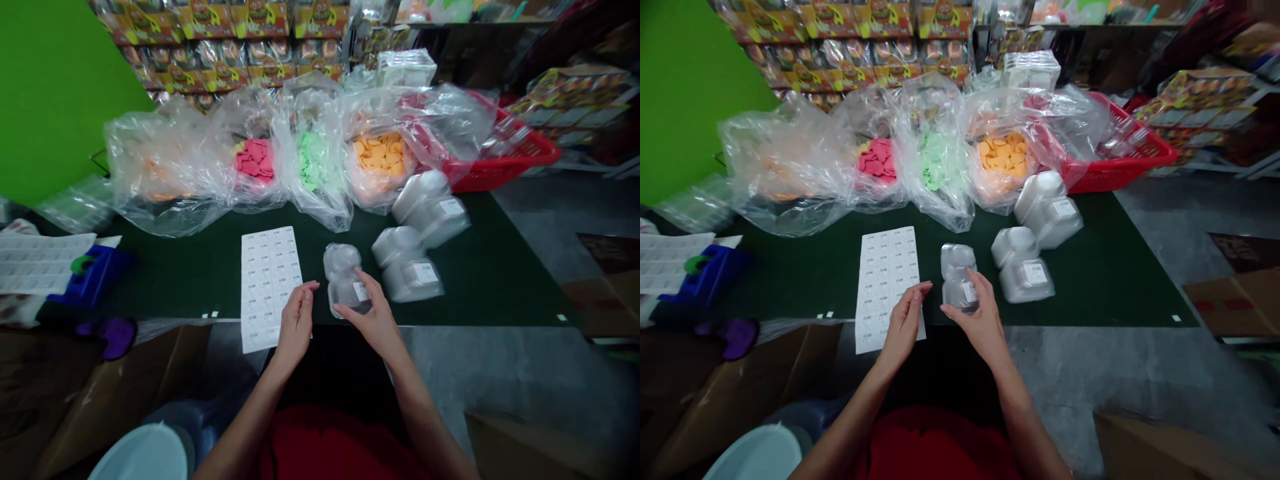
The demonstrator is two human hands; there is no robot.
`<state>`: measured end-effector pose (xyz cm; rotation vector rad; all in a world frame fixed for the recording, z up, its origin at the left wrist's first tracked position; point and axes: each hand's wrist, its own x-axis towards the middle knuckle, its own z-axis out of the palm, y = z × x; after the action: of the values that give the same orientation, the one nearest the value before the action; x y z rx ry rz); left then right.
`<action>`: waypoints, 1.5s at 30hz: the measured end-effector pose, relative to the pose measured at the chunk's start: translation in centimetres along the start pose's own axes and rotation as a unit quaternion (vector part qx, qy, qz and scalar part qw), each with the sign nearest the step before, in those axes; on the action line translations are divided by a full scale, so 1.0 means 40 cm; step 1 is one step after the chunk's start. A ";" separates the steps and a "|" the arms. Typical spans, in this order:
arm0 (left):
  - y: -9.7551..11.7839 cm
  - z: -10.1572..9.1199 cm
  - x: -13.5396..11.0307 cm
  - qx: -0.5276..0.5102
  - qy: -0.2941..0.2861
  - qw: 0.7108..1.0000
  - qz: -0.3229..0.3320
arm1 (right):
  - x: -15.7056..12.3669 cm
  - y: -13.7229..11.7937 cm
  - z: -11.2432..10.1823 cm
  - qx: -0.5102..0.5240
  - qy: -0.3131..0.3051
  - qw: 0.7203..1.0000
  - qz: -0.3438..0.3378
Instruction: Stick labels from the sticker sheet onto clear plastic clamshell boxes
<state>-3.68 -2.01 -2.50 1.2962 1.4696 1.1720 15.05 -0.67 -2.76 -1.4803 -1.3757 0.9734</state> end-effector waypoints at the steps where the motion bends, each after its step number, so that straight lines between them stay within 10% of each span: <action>1: 0.003 0.003 -0.001 0.006 -0.001 1.000 0.008 | 0.002 0.001 -0.006 0.012 -0.007 1.000 0.004; 8: 0.002 0.036 0.001 0.052 0.002 0.996 0.078 | -0.008 -0.046 -0.034 -0.014 0.032 0.997 -0.064; 13: -0.010 0.019 0.015 0.075 0.013 0.992 0.097 | 0.018 -0.090 -0.164 -0.154 0.132 0.967 -0.155; 18: -0.020 -0.021 0.021 0.088 0.023 0.992 0.083 | 0.085 -0.028 -0.285 -0.283 0.096 0.951 -0.074; 26: -0.053 -0.139 0.015 0.136 0.085 0.986 0.055 | 0.096 -0.020 -0.272 -0.324 0.099 0.939 -0.060; 30: -0.051 -0.212 -0.031 0.178 0.095 0.978 0.060 | -0.038 -0.081 -0.211 -0.148 0.115 0.981 -0.059; 32: -0.049 -0.228 -0.062 0.198 0.067 0.976 0.065 | -0.115 -0.067 -0.128 -0.002 -0.050 0.998 0.038; 35: -0.056 -0.223 -0.101 0.219 -0.002 0.972 0.083 | -0.194 0.006 0.043 0.163 -0.258 0.923 0.236; 39: -0.081 -0.195 -0.132 0.254 -0.070 0.957 0.119 | -0.211 0.080 0.214 0.300 -0.207 0.873 0.325; 45: -0.103 -0.193 -0.148 0.326 -0.090 0.928 0.158 | -0.184 0.064 0.248 0.276 -0.193 0.899 0.279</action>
<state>-11.36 -8.90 -4.80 2.0967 1.6133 0.7326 5.87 -7.18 -8.43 -1.2859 -0.7993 1.9266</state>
